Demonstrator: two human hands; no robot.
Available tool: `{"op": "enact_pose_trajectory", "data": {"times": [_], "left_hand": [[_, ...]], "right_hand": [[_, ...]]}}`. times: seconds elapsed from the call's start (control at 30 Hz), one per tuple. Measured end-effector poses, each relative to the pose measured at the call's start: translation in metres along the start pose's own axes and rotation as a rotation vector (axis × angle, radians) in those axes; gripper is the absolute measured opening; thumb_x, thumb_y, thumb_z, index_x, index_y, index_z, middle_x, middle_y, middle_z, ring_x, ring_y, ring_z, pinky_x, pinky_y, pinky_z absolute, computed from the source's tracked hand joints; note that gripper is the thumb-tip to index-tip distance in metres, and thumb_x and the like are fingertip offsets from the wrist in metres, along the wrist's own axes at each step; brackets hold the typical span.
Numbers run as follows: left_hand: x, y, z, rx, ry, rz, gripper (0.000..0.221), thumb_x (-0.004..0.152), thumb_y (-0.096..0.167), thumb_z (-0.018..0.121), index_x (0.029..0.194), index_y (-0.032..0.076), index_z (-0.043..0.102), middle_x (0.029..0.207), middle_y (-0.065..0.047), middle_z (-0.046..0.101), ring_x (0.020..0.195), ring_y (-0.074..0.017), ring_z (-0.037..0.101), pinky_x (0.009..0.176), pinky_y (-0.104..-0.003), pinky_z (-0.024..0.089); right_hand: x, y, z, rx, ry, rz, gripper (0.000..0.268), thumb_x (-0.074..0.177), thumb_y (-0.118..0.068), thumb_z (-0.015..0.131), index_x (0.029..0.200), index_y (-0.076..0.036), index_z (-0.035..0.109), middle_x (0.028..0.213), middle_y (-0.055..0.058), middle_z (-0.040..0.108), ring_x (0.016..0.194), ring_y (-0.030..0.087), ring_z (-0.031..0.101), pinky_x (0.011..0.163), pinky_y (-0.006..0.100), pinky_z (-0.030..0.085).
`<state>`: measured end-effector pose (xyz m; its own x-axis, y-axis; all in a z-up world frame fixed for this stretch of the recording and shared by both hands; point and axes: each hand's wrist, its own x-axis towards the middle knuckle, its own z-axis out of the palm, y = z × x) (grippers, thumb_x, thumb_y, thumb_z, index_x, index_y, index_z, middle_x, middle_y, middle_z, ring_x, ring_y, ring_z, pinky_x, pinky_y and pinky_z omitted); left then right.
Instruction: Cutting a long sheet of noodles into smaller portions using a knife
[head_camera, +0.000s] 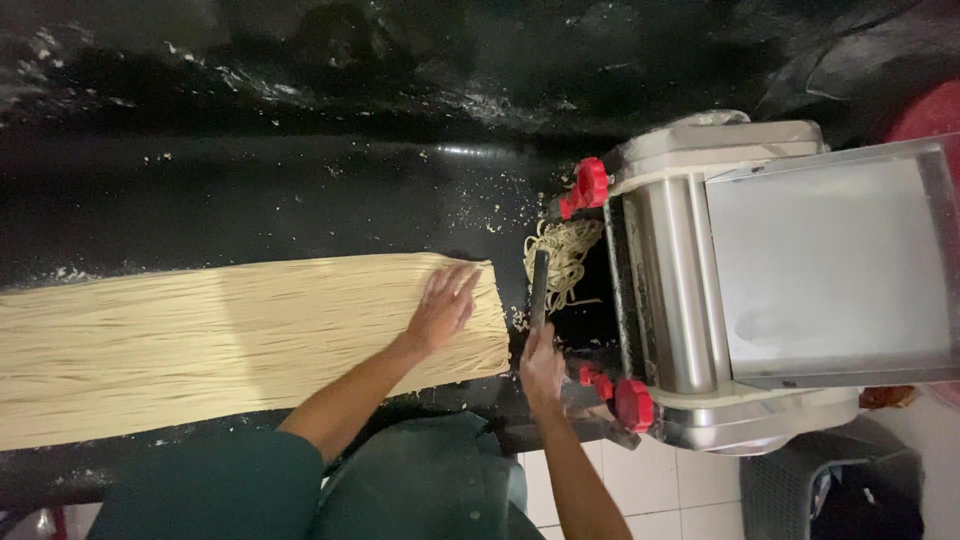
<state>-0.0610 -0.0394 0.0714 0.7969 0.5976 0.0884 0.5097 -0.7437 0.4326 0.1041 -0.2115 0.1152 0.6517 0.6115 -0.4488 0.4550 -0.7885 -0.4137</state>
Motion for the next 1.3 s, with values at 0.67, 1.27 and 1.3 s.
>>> {"op": "enact_pose_trajectory", "data": {"times": [0.67, 1.27, 1.3], "left_hand": [[-0.052, 0.095, 0.027, 0.185, 0.033, 0.084, 0.116, 0.061, 0.039, 0.091, 0.156, 0.007, 0.033, 0.166, -0.021, 0.028, 0.155, -0.0386, 0.023, 0.121, -0.066, 0.018], [-0.133, 0.031, -0.037, 0.091, 0.197, 0.174, 0.074, 0.085, 0.040, 0.064, 0.152, 0.016, 0.044, 0.164, -0.015, 0.034, 0.150, -0.0331, 0.033, 0.121, -0.065, 0.016], [-0.138, 0.029, -0.038, 0.111, 0.174, 0.149, 0.079, 0.081, 0.046, 0.065, 0.151, 0.018, 0.045, 0.164, -0.014, 0.035, 0.151, -0.0317, 0.032, 0.119, -0.067, 0.016]], "right_hand": [[-0.087, 0.098, 0.034, -0.007, 0.122, -0.129, 0.023, 0.103, -0.035, 0.046, 0.114, -0.015, 0.048, 0.072, 0.024, 0.062, 0.081, 0.053, 0.063, 0.070, 0.060, 0.045], [-0.020, 0.242, -0.073, 1.622, 0.620, 0.248, 0.013, 0.098, -0.017, 0.054, 0.096, -0.015, 0.067, 0.092, 0.007, 0.070, 0.073, 0.018, 0.065, 0.061, 0.030, 0.052], [-0.007, 0.226, -0.089, 1.715, 0.640, 0.289, 0.015, 0.089, -0.006, 0.061, 0.085, -0.020, 0.064, 0.079, 0.002, 0.067, 0.059, 0.014, 0.059, 0.049, 0.025, 0.049]]}}
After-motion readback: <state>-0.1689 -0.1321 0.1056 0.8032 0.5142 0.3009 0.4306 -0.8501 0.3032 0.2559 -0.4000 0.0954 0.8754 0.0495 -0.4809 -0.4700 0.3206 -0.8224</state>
